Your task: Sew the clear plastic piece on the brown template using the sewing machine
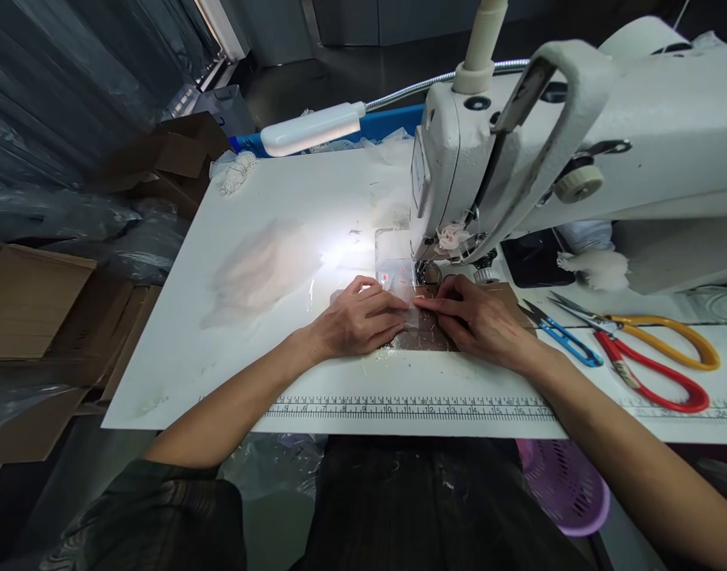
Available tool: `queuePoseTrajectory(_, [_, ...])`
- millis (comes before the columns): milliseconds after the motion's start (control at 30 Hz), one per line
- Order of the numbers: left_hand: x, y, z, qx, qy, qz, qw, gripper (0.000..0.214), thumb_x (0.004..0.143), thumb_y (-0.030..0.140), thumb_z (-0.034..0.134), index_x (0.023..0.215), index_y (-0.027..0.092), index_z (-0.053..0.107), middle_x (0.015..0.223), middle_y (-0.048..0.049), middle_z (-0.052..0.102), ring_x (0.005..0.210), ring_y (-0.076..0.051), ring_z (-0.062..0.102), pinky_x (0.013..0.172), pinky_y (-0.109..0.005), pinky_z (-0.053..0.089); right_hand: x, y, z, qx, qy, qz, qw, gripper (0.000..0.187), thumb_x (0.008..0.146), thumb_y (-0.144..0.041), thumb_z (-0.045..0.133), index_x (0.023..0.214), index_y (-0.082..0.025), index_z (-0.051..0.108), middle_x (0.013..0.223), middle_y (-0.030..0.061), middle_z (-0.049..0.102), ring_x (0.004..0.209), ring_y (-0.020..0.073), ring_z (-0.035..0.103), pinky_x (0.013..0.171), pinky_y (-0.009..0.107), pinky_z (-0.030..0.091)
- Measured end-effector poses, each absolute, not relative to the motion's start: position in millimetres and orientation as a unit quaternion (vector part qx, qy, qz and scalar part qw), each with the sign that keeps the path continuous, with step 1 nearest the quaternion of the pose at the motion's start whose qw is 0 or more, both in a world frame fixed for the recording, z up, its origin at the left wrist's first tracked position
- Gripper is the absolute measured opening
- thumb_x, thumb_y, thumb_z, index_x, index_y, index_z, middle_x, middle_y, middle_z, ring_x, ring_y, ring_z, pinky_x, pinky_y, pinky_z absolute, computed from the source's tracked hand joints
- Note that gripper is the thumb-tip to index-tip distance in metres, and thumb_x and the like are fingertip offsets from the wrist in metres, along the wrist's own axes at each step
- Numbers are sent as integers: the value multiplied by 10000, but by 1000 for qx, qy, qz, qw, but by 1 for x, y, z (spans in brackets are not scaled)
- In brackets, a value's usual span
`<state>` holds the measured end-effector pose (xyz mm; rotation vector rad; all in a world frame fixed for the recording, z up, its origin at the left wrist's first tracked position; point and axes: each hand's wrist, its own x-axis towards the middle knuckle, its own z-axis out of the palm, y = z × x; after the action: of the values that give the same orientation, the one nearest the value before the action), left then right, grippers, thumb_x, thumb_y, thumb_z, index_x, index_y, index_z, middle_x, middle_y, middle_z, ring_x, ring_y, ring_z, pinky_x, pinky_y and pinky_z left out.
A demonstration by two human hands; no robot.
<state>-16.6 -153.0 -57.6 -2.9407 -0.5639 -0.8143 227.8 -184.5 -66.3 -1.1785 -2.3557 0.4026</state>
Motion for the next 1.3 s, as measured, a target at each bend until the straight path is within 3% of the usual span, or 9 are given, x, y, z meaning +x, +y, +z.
queuePoseTrajectory(533, [-15,-153,-56,-953,-160,-254,45,70,898,219,589,913,205,656,974,-12,706,706,-123,546,778,-347,416,227,-189,-64,-433,-855,160,235,376,909,-195,441,1223,-236,644,1034,104,554,928,193,568,864,374,509])
queuePoseTrajectory(733, [-15,-154,-55,-956,-162,-241,46,97,903,229,564,925,217,658,984,-8,706,722,-128,562,785,-360,407,225,-196,-59,-416,-874,153,199,354,904,-226,457,1183,-276,669,1040,96,544,959,212,546,873,406,492])
queuePoseTrajectory(867, [-19,-153,-52,-950,-189,-245,29,265,881,442,561,962,205,650,1042,-44,699,809,-178,581,813,-409,385,225,-196,-61,-417,-876,141,196,355,893,-223,463,1172,-286,674,1068,100,550,985,217,547,880,412,498])
queuePoseTrajectory(1000, [-24,-147,-49,-941,-229,-250,15,489,856,610,497,1045,178,629,1089,-82,686,803,-196,564,730,-376,379,225,-195,-63,-416,-877,136,198,371,870,-203,488,1182,-292,668,1084,100,563,1004,223,556,877,417,508])
queuePoseTrajectory(1300, [-24,-143,-53,-949,-225,-215,-47,433,930,504,452,1115,132,574,1140,-117,656,923,-215,592,809,-392,432,226,-195,-63,-409,-878,140,207,376,874,-188,479,1189,-271,668,1089,100,557,1008,218,558,915,415,493])
